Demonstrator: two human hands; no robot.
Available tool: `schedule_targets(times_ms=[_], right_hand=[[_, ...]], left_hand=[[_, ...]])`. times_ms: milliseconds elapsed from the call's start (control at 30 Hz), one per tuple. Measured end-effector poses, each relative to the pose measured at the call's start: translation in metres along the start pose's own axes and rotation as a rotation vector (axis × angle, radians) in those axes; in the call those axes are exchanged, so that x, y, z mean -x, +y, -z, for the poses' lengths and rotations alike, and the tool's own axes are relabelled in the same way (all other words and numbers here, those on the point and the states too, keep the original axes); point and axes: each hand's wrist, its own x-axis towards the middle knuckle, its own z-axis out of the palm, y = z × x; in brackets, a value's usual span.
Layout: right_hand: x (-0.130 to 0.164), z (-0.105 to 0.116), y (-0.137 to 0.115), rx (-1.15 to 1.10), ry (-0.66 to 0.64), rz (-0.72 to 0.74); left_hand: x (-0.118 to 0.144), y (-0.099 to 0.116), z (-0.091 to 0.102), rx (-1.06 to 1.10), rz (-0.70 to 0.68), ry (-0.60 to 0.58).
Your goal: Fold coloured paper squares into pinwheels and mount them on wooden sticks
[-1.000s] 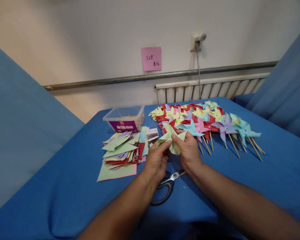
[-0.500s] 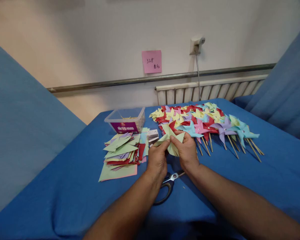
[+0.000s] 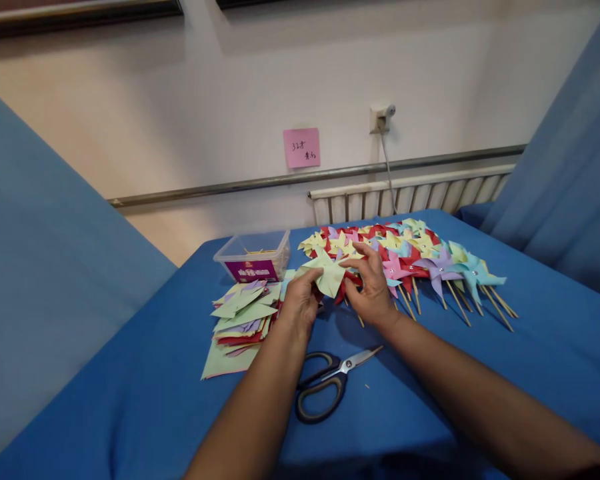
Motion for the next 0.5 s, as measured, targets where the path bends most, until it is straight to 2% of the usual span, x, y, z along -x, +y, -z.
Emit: schedule_targets(times_ms=[233, 500], right_hand=[[0.008, 0.003, -0.006, 0.026, -0.164, 0.041], [0.011, 0.007, -0.005, -0.044, -0.171, 0.013]], left_hand=[[0.011, -0.012, 0.013, -0.034, -0.037, -0.085], [0.012, -0.011, 0.018, -0.089, -0.040, -0.082]])
